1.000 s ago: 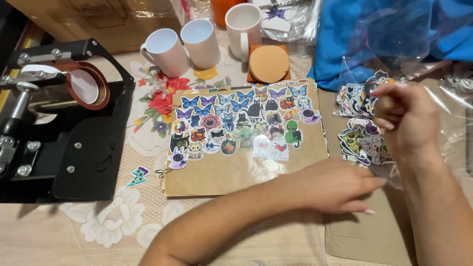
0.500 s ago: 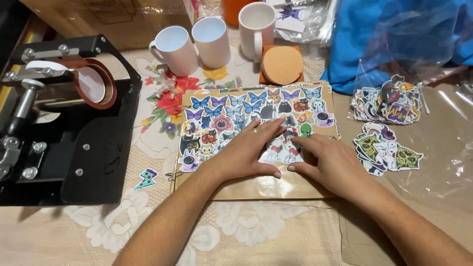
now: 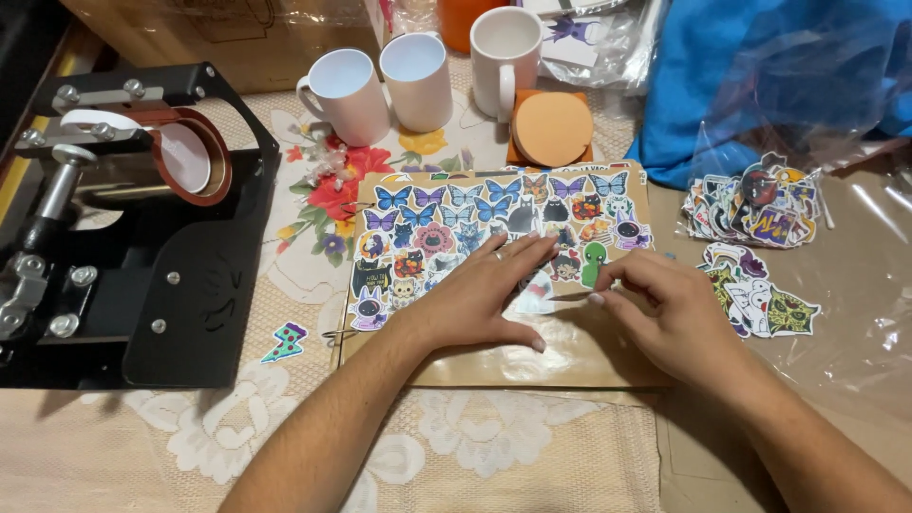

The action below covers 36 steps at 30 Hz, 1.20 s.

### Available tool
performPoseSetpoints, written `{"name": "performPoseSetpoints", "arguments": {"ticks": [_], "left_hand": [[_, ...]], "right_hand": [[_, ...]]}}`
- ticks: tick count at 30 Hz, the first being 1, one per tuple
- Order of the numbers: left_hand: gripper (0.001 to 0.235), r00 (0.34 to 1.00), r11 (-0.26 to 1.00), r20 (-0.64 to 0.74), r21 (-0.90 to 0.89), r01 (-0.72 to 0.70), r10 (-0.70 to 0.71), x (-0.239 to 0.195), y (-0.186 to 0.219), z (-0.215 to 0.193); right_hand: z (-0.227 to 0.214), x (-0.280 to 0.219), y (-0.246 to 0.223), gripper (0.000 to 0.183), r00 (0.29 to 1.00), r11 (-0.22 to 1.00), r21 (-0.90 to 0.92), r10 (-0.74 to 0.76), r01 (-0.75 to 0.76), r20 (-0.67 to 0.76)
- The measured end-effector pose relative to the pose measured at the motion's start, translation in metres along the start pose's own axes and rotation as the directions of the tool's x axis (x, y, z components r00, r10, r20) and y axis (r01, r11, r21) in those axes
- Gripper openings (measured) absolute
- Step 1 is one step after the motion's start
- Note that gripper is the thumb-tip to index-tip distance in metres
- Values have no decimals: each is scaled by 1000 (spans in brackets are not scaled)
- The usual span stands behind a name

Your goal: Peeling decorative stickers and applying them to a brown paper surface.

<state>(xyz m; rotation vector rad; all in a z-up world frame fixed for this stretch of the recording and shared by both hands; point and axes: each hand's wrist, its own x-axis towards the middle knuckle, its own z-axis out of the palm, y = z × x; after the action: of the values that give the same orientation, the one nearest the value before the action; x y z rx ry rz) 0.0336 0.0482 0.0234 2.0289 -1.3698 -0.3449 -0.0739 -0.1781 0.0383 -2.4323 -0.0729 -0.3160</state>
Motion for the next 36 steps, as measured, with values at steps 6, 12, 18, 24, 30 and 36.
{"name": "performPoseSetpoints", "arguments": {"ticks": [6,12,18,24,30,36], "left_hand": [[69,964,668,-230,-740,-84,-134,-2,-2,12],[43,920,55,113,-988,144,-375,0,12,52],[42,883,229,-122,-973,-16,-453,6,6,82],[34,852,333,-223,-941,-62,-473,5,22,87],[30,797,498,-323,-867,-32,-510,3,32,92],[30,776,524,-334,-851,-6,-534,3,42,82]], "right_hand": [[-8,-22,23,14,543,577,-340,-816,742,-200],[-1,-14,52,37,486,417,-547,-873,726,-21],[19,-15,25,20,734,820,-362,-564,443,-380],[42,-13,23,7,779,909,-158,-413,386,-471],[43,-14,12,7,820,944,-110,-325,311,-471],[51,-14,25,6,873,914,-298,-367,275,-321]]}}
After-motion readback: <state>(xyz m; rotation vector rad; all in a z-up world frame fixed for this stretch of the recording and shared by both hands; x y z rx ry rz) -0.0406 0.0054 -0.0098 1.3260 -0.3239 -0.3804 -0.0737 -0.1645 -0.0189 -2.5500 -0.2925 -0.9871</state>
